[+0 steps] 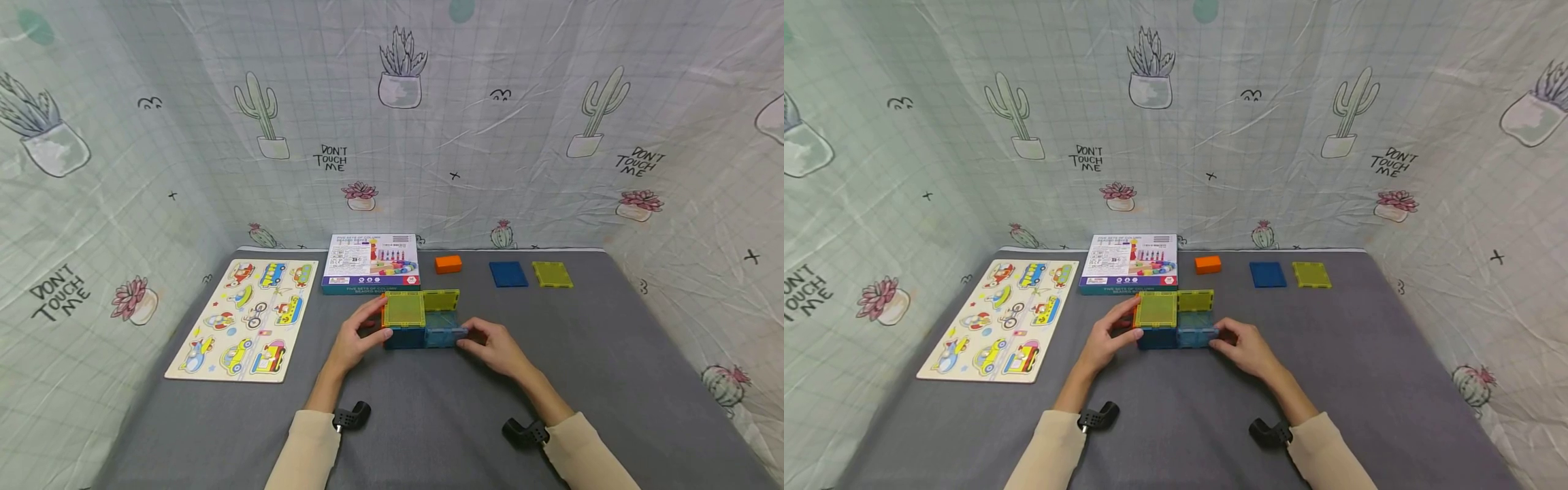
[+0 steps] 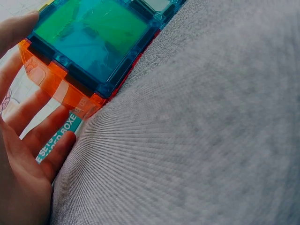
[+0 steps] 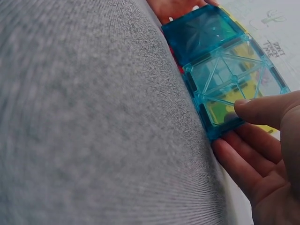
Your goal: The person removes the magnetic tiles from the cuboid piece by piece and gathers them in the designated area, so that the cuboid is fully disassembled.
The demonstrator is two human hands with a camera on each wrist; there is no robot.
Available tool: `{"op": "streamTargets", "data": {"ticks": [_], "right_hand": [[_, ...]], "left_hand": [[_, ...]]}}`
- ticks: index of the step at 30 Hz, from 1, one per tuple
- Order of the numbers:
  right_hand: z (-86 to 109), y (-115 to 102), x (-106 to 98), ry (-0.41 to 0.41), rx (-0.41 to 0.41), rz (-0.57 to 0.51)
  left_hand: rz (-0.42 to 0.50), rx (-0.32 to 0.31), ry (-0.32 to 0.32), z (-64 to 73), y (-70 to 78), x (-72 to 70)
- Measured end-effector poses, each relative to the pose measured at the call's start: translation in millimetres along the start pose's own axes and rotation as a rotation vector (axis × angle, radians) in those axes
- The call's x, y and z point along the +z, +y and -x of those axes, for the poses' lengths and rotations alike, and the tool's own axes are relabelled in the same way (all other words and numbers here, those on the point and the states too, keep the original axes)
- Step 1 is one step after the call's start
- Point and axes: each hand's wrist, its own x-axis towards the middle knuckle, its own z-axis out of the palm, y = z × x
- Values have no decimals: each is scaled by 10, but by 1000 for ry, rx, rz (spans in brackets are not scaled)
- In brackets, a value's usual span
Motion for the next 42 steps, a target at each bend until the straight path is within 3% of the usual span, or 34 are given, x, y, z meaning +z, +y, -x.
{"op": "streamTargets", "data": {"ticks": [7,13,24,35,42], "right_hand": [[-32,370,96,-4,11,-20],[-22,475,73,-4,-38,-56],[26,456,-6,-45,-61,-91],[59,468,-68,-110,-21,-317],[96,501,-148,-115,-35,-344]], "left_hand": [[-2,6,12,7,-20,-23],[-10,7,18,10,-9,-16],[-18,19,21,-1,-22,-19],[-4,-1,16,13,-24,-15],[15,-3,4,11,-13,-9]]}}
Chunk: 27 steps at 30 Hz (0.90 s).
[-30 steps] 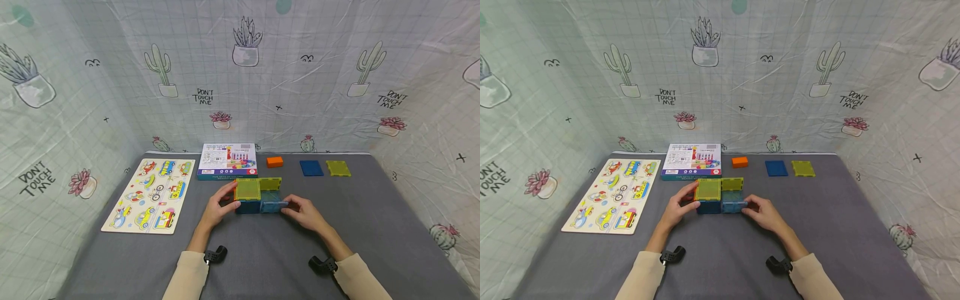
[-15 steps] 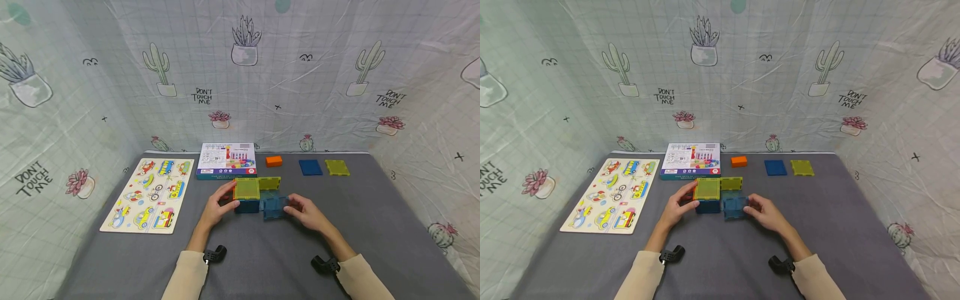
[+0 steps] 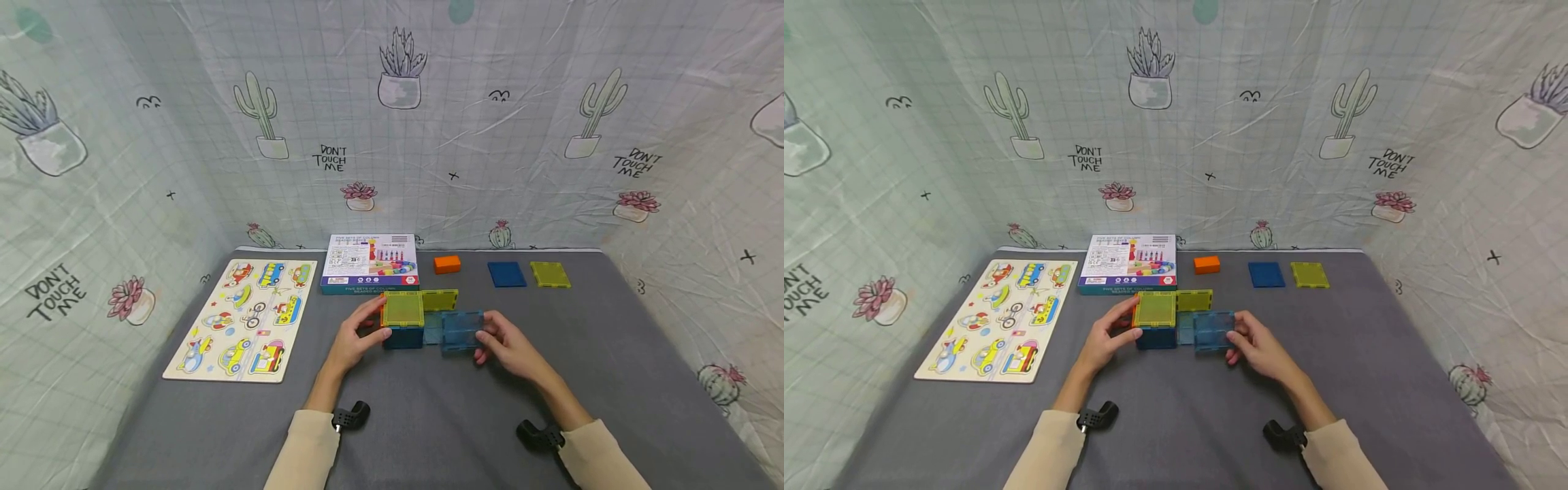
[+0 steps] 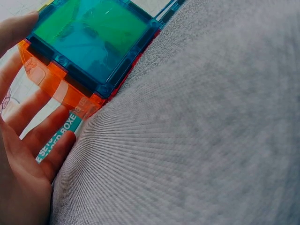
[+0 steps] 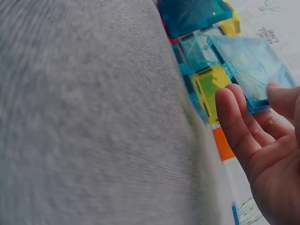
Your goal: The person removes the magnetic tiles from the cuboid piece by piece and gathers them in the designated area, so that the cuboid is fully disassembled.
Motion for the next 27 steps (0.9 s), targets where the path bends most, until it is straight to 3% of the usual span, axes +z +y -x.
{"op": "streamTargets", "data": {"ticks": [5,10,14,21,27], "right_hand": [[41,-29,-67,26,-31,-20],[108,-41,-117,121,12,35],[165,-3,-171,181,-11,42],[271,64,-322,293,-47,-60],[362,125,-464,443,-17,-144]], "left_hand": [[2,6,6,-4,-6,-4],[-14,8,13,-4,-6,-10],[-20,12,12,-4,-7,-8],[-31,14,15,-7,-12,-3],[-29,6,19,-3,-13,-5]]}}
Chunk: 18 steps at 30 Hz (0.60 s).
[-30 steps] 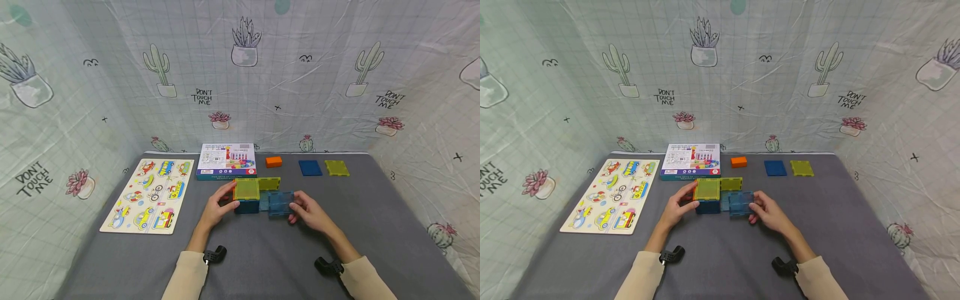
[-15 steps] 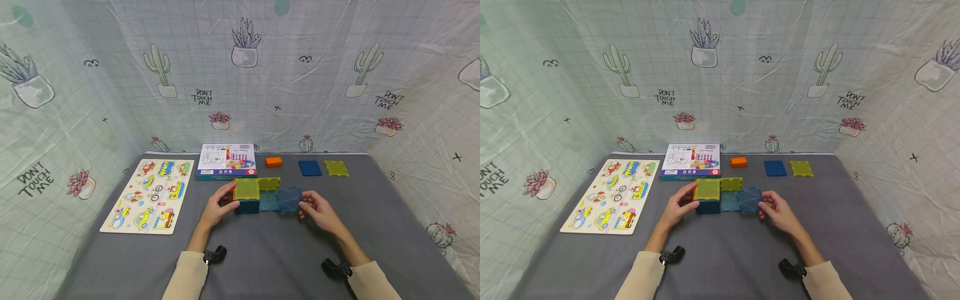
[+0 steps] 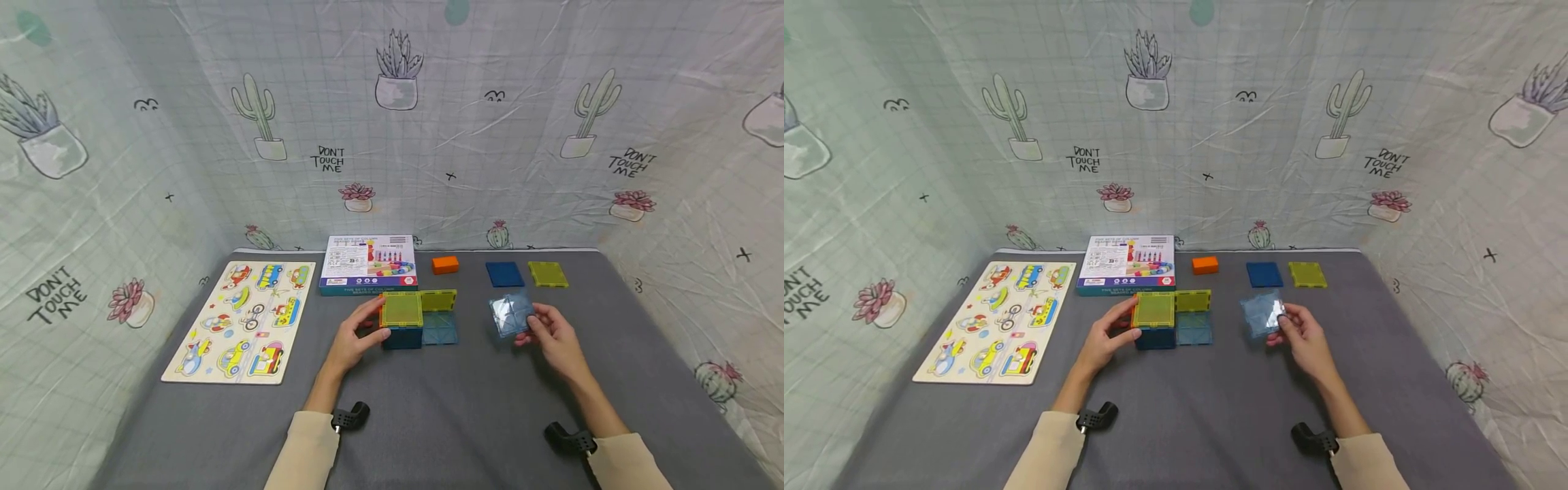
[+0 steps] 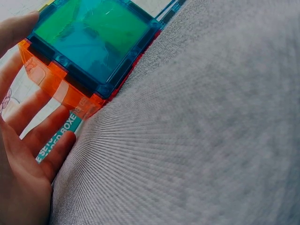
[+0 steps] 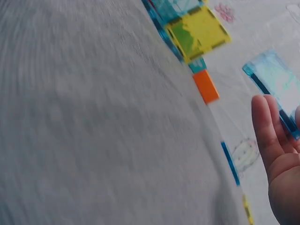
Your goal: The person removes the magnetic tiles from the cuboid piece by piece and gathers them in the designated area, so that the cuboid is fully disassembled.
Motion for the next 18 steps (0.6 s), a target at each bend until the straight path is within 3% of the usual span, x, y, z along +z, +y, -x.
{"op": "streamTargets", "data": {"ticks": [10,14,18], "right_hand": [[-30,94,-315,153,23,-183],[-71,90,-422,286,79,-186],[-135,99,-525,424,132,-265]], "left_hand": [[-3,5,-3,10,-27,-7],[5,6,-8,9,-30,-3],[8,11,-8,6,-22,-1]]}}
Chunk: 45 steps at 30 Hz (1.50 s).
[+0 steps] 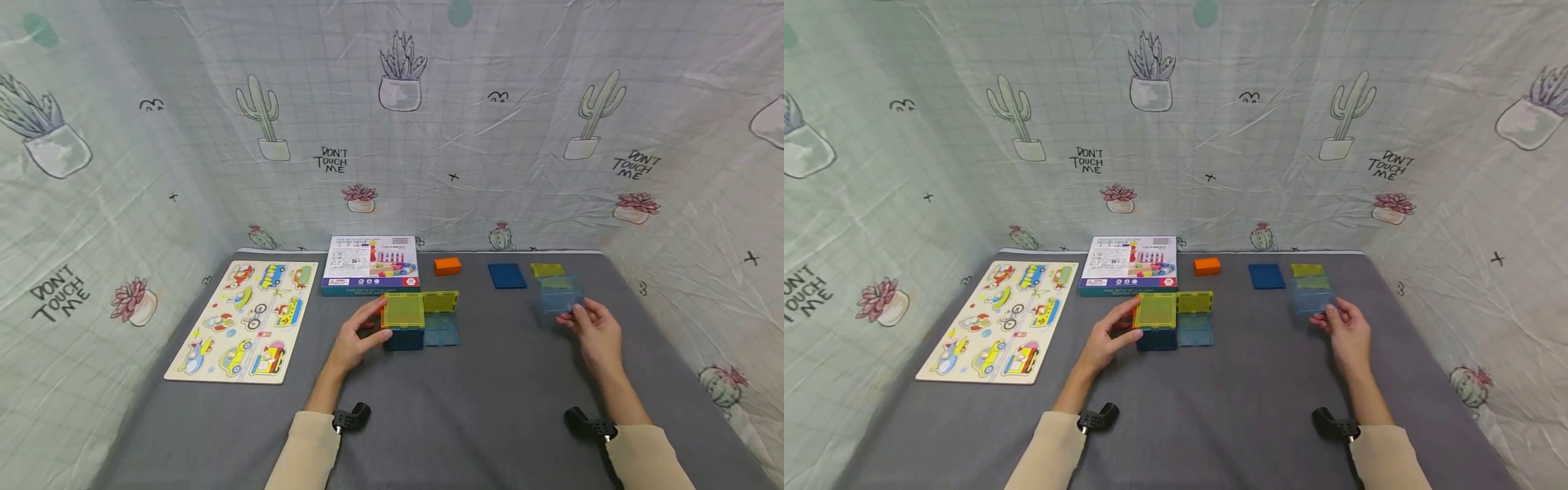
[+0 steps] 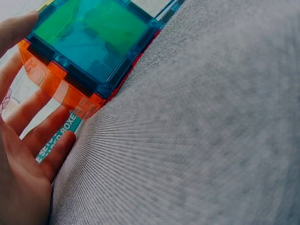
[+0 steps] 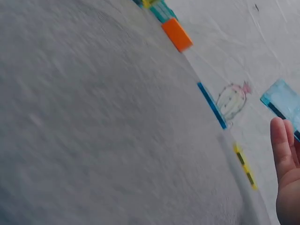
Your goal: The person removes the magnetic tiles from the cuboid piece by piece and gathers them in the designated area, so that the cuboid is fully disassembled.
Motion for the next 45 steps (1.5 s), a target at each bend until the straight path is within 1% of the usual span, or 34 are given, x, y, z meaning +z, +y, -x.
{"op": "streamTargets", "data": {"ticks": [4,7,10,14,18,26,29,34,39,45], "right_hand": [[-95,-5,-70,98,41,-64],[-179,6,-117,177,48,-84],[-281,25,-166,241,39,-127],[-412,34,-243,294,37,-158],[-522,21,-314,337,66,-158],[-678,-51,-415,390,98,-147],[-731,-78,-462,403,126,-150],[-805,-108,-553,413,170,-90],[-860,-125,-567,425,202,-30],[-937,-89,-596,441,228,46]], "left_hand": [[-2,-2,-3,-6,2,-5],[0,-7,-2,-13,1,-7],[2,-11,0,-14,0,-10],[2,-1,1,-12,-6,-9],[-3,3,3,-2,-20,-5],[-13,-20,8,-12,-20,-2],[-19,-20,7,-17,-25,-5],[-24,-12,-3,-29,-20,-13],[-24,4,-3,-22,-16,-23],[-21,-7,-7,-23,-15,-17]]}}
